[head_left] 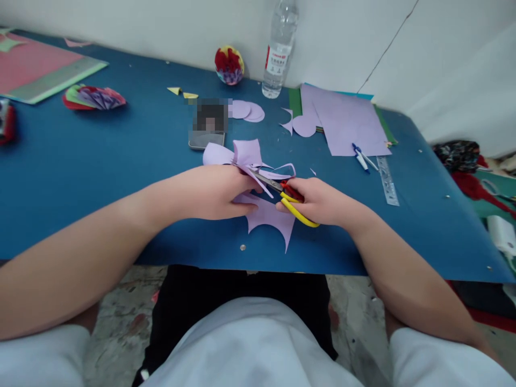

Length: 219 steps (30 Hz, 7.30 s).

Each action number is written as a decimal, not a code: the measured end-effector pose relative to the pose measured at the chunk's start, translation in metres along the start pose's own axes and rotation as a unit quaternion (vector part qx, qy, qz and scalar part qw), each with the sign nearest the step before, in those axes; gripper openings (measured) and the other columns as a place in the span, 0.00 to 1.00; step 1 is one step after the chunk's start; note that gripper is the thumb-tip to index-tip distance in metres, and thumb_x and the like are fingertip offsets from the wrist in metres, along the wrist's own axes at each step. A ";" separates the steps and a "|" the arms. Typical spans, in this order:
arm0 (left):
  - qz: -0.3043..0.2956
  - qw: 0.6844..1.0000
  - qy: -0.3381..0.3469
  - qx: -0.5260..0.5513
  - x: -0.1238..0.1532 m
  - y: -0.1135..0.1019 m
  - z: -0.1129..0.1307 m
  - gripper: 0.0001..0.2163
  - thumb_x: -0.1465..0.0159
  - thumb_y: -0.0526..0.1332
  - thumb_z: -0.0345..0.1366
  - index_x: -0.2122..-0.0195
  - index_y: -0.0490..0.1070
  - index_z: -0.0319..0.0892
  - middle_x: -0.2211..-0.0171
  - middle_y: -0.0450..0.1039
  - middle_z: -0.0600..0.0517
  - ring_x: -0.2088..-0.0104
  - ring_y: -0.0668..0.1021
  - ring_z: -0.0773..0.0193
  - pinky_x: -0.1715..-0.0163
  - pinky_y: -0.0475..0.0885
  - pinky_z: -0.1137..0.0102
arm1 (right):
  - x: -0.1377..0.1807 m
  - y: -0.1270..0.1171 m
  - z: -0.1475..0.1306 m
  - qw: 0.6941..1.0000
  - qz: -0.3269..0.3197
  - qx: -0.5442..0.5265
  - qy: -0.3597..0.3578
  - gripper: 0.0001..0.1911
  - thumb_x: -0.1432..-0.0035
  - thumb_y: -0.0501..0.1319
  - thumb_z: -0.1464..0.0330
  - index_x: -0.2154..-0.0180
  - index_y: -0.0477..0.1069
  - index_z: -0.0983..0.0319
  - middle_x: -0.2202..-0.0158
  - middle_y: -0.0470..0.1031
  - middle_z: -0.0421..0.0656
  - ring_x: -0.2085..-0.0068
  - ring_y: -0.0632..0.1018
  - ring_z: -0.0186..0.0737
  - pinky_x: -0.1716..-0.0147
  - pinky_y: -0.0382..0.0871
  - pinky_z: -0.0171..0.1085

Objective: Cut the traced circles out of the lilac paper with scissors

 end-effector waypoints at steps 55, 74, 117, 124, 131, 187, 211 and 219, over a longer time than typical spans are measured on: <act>0.266 0.840 -0.123 0.456 0.010 -0.030 -0.041 0.11 0.41 0.73 0.43 0.63 0.84 0.41 0.66 0.81 0.50 0.68 0.78 0.63 0.69 0.73 0.71 | 0.001 0.000 -0.003 0.968 0.029 -0.239 -0.071 0.23 0.37 0.64 0.46 0.66 0.64 0.58 0.71 0.64 0.36 0.71 0.63 0.34 0.73 0.57 0.36; 0.286 0.764 -0.137 0.562 0.011 -0.024 -0.051 0.08 0.43 0.75 0.40 0.69 0.83 0.42 0.72 0.79 0.52 0.73 0.77 0.67 0.75 0.71 0.74 | 0.002 0.000 -0.002 0.945 0.029 -0.321 -0.051 0.26 0.45 0.71 0.46 0.71 0.66 0.59 0.79 0.58 0.33 0.78 0.60 0.31 0.78 0.52 0.35; 0.289 0.799 -0.147 0.506 0.009 -0.026 -0.058 0.13 0.37 0.70 0.47 0.64 0.82 0.42 0.73 0.76 0.52 0.74 0.74 0.68 0.74 0.69 0.74 | 0.000 -0.013 0.019 0.892 0.156 -0.425 0.016 0.32 0.51 0.73 0.40 0.69 0.67 0.59 0.81 0.66 0.34 0.83 0.68 0.32 0.85 0.65 0.34; 0.202 0.852 -0.130 0.466 0.003 -0.017 -0.022 0.13 0.36 0.69 0.46 0.64 0.83 0.41 0.71 0.78 0.51 0.72 0.76 0.66 0.75 0.74 0.74 | 0.004 -0.022 -0.006 0.840 0.168 -0.514 -0.055 0.37 0.67 0.82 0.46 0.70 0.62 0.58 0.66 0.80 0.42 0.73 0.78 0.35 0.80 0.69 0.32; 0.166 0.849 -0.137 0.483 -0.003 -0.009 -0.022 0.12 0.39 0.71 0.44 0.68 0.82 0.40 0.72 0.78 0.51 0.75 0.75 0.68 0.77 0.73 0.75 | 0.000 -0.019 0.003 0.835 0.193 -0.514 -0.039 0.34 0.64 0.83 0.57 0.70 0.58 0.57 0.72 0.77 0.36 0.78 0.72 0.31 0.82 0.65 0.33; 0.291 0.871 -0.360 0.166 -0.072 -0.102 -0.179 0.17 0.41 0.70 0.32 0.50 0.78 0.37 0.65 0.81 0.44 0.62 0.83 0.54 0.60 0.78 0.64 | -0.016 -0.030 0.045 0.832 0.294 -0.470 0.018 0.27 0.58 0.75 0.49 0.70 0.64 0.56 0.78 0.64 0.33 0.76 0.65 0.34 0.78 0.61 0.37; -0.167 0.966 -0.171 0.094 0.011 -0.062 -0.023 0.25 0.40 0.65 0.40 0.41 0.78 0.46 0.56 0.82 0.50 0.62 0.80 0.59 0.65 0.73 0.72 | -0.023 -0.033 0.054 0.829 0.294 -0.475 0.022 0.20 0.53 0.74 0.58 0.69 0.64 0.57 0.76 0.63 0.33 0.74 0.66 0.34 0.75 0.62 0.36; 0.356 0.916 -0.081 0.168 -0.002 -0.245 -0.033 0.28 0.35 0.64 0.30 0.34 0.64 0.39 0.61 0.76 0.55 0.64 0.78 0.71 0.58 0.73 0.71 | -0.027 -0.032 0.056 0.825 0.292 -0.483 0.034 0.17 0.49 0.71 0.63 0.71 0.62 0.56 0.77 0.62 0.33 0.76 0.65 0.33 0.77 0.61 0.35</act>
Point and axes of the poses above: each hand's wrist, its own x-axis away from the middle knuckle, its own y-axis out of the palm, z = x × y, the point moved 9 cm from there along -x, towards the middle knuckle
